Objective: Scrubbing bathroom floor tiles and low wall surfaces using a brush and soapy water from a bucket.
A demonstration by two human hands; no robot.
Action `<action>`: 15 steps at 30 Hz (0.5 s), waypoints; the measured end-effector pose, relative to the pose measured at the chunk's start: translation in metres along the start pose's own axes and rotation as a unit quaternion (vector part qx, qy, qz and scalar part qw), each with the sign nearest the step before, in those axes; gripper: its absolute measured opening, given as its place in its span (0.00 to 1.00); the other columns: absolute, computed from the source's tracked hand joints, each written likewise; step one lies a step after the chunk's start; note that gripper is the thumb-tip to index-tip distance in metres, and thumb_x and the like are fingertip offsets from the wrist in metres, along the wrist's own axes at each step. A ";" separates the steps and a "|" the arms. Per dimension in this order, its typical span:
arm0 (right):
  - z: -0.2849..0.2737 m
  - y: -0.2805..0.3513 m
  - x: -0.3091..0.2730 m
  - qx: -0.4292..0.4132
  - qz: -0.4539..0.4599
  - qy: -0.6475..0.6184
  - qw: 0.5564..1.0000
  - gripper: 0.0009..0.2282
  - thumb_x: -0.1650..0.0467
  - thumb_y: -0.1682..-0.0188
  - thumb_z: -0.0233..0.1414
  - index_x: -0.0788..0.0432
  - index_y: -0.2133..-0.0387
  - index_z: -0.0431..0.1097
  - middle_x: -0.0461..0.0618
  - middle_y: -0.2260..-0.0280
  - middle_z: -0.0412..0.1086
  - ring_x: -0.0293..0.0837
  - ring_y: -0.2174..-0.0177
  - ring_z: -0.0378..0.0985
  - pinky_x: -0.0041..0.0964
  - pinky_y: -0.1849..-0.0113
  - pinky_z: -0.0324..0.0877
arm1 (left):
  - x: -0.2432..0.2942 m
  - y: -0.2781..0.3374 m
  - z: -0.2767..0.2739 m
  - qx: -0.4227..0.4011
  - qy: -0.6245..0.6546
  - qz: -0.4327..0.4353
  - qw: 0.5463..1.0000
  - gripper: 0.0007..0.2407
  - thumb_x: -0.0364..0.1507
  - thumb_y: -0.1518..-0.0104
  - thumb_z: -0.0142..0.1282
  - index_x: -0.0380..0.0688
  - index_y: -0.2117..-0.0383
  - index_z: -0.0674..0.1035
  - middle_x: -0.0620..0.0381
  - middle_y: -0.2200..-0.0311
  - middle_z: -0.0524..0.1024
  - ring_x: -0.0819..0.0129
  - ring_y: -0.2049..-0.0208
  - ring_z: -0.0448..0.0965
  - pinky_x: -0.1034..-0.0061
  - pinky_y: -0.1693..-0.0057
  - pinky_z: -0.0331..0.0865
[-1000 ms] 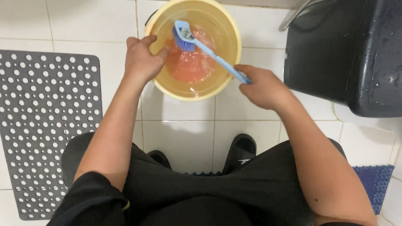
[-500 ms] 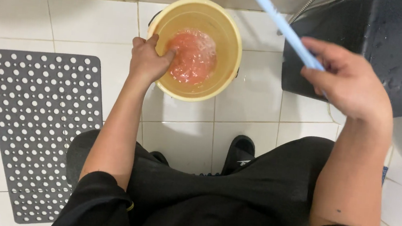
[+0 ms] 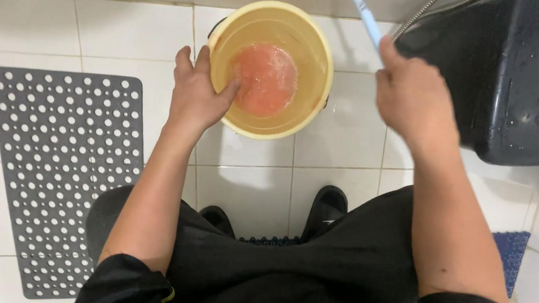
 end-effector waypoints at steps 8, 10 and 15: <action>0.020 -0.017 0.008 0.081 -0.073 0.017 0.994 0.19 0.71 0.43 0.51 0.60 0.37 0.67 0.68 0.71 0.71 0.67 0.69 0.76 0.58 0.65 0.71 | 0.009 0.005 0.022 0.001 -0.074 0.072 0.995 0.35 0.40 0.47 0.67 0.28 0.38 0.67 0.20 0.36 0.52 0.29 0.36 0.58 0.53 0.38 0.65; 0.010 -0.012 0.001 0.053 -0.031 -0.019 0.998 0.20 0.73 0.43 0.49 0.60 0.36 0.66 0.68 0.71 0.71 0.68 0.69 0.75 0.60 0.65 0.70 | 0.011 0.000 0.017 0.009 -0.080 0.072 0.994 0.35 0.41 0.48 0.68 0.28 0.38 0.68 0.20 0.36 0.52 0.29 0.36 0.58 0.53 0.39 0.65; 0.043 -0.005 0.008 -0.073 0.053 0.079 0.993 0.21 0.69 0.40 0.44 0.56 0.34 0.60 0.68 0.76 0.70 0.62 0.76 0.77 0.56 0.72 0.74 | 0.015 0.002 0.020 0.010 -0.075 0.084 0.994 0.34 0.40 0.47 0.67 0.28 0.39 0.69 0.22 0.36 0.53 0.31 0.37 0.60 0.53 0.40 0.67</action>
Point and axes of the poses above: each hand's wrist, its own y-axis away from the middle knuckle, its own z-axis out of the palm, x = y × z, the point moved 7 cm from there along -y, towards the middle knuckle
